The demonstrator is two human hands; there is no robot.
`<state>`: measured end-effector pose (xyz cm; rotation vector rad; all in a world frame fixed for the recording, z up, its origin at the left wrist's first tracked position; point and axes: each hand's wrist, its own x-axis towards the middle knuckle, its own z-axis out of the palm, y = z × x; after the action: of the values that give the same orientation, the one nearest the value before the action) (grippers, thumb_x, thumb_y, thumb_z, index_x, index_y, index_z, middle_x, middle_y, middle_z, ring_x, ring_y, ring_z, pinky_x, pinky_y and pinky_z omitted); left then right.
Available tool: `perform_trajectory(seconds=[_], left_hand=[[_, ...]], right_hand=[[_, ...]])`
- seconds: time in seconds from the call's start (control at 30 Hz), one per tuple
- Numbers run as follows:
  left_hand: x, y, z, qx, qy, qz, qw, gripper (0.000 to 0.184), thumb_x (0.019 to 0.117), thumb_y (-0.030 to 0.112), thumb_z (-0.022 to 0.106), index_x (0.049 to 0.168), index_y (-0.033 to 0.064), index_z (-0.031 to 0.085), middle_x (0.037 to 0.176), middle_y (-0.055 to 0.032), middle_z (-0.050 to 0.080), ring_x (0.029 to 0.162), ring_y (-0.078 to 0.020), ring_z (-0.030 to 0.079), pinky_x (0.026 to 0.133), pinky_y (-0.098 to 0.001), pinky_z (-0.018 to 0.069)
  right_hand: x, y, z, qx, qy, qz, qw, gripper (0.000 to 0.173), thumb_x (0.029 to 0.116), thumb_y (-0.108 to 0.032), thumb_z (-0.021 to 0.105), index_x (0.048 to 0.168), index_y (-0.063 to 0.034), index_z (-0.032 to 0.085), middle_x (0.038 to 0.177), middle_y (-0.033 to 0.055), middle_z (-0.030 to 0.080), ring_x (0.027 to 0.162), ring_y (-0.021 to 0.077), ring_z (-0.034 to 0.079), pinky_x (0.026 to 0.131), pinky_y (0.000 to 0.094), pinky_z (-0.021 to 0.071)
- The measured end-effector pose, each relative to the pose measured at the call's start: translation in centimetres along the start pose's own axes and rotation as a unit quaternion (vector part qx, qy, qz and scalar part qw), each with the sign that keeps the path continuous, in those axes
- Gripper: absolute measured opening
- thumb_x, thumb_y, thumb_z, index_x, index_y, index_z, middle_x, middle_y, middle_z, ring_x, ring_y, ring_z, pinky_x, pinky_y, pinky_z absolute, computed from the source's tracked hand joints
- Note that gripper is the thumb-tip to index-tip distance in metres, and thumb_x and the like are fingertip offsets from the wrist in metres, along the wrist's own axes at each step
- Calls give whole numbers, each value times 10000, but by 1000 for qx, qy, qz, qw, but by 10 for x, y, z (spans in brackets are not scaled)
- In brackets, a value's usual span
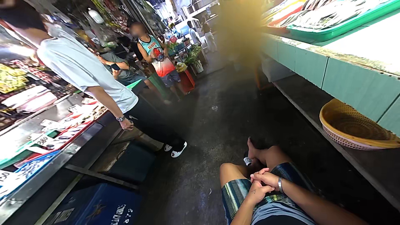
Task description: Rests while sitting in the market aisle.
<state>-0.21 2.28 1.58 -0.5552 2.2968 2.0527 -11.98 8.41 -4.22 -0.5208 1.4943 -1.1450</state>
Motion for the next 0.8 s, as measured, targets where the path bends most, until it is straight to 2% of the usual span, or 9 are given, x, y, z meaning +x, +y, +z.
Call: perform_trajectory(seconds=[0.07, 0.23, 0.4, 0.47, 0.57, 0.67, 0.73, 0.77, 0.8], left_hand=[[-1, 12, 0, 21, -9, -16, 1000, 525, 865, -4, 676, 1367, -54, 531, 1093, -79, 670, 828, -61, 633, 789, -246, 546], [-2, 7, 4, -4, 2, -19, 1000, 368, 861, -42, 668, 1216, -62, 573, 956, -23, 683, 785, -30, 636, 762, -219, 547], [7, -19, -2, -6, 7, 5, 1000, 415, 814, 30, 715, 1206, -42, 600, 991, -40, 693, 827, -54, 650, 785, -255, 559], [4, -10, -2, 11, -7, -6, 1000, 446, 846, 5, 693, 1272, -55, 572, 1049, -50, 670, 861, -48, 631, 812, -247, 547], [5, -16, -6, 22, -16, 9, 1000, 382, 847, 23, 699, 1215, -38, 614, 1019, -37, 692, 853, -51, 646, 818, -261, 557], [9, -46, -14, -8, -34, 65, 997, 468, 871, 39, 708, 1309, -54, 574, 1080, -93, 701, 867, -94, 675, 806, -292, 579], [-8, -8, -4, 30, 32, 1, 999, 360, 844, -35, 672, 1191, -101, 601, 1040, -124, 682, 860, -106, 655, 797, -281, 555], [-23, 40, 7, 58, 62, -96, 992, 353, 885, -93, 635, 1234, -116, 588, 1117, -150, 664, 949, -130, 633, 897, -295, 515], [-34, 70, 7, 63, 45, -128, 989, 379, 908, -111, 596, 1283, -149, 557, 1206, -199, 645, 1052, -163, 619, 979, -311, 476]], right_hand=[[6, 4, -1, 2, 3, -2, 1000, 483, 1019, -551, 541, 1166, -120, 703, 963, 60, 670, 789, 139, 621, 682, 368, 531], [-3, -2, 2, 3, 15, 8, 1000, 468, 1041, -522, 518, 1175, -109, 691, 992, 59, 665, 829, 141, 614, 704, 370, 524], [-10, -5, 3, 19, -7, -2, 1000, 457, 1035, -506, 535, 1146, -92, 693, 909, 44, 656, 749, 107, 597, 637, 320, 504], [-23, -18, 11, 19, 17, 22, 999, 433, 1038, -503, 535, 1138, -109, 684, 898, 43, 640, 745, 117, 588, 638, 327, 499], [-7, -5, 5, 4, 2, 10, 1000, 453, 1033, -537, 519, 1146, -135, 695, 877, 17, 647, 700, 96, 585, 599, 301, 490], [-15, -14, 13, -24, -2, -23, 999, 406, 1074, -407, 478, 1131, -75, 707, 880, 37, 686, 703, 83, 603, 603, 279, 492], [-58, -62, 40, -46, 52, 26, 997, 334, 1114, -247, 424, 1157, -12, 657, 909, 55, 633, 753, 83, 550, 694, 264, 461], [-70, -76, 47, -23, 78, 52, 995, 305, 1114, -180, 425, 1152, 15, 656, 926, 64, 639, 786, 86, 565, 758, 257, 470], [-69, -70, 44, 4, 81, 40, 996, 286, 1107, -145, 433, 1120, 26, 662, 914, 64, 651, 794, 86, 588, 781, 252, 484]])
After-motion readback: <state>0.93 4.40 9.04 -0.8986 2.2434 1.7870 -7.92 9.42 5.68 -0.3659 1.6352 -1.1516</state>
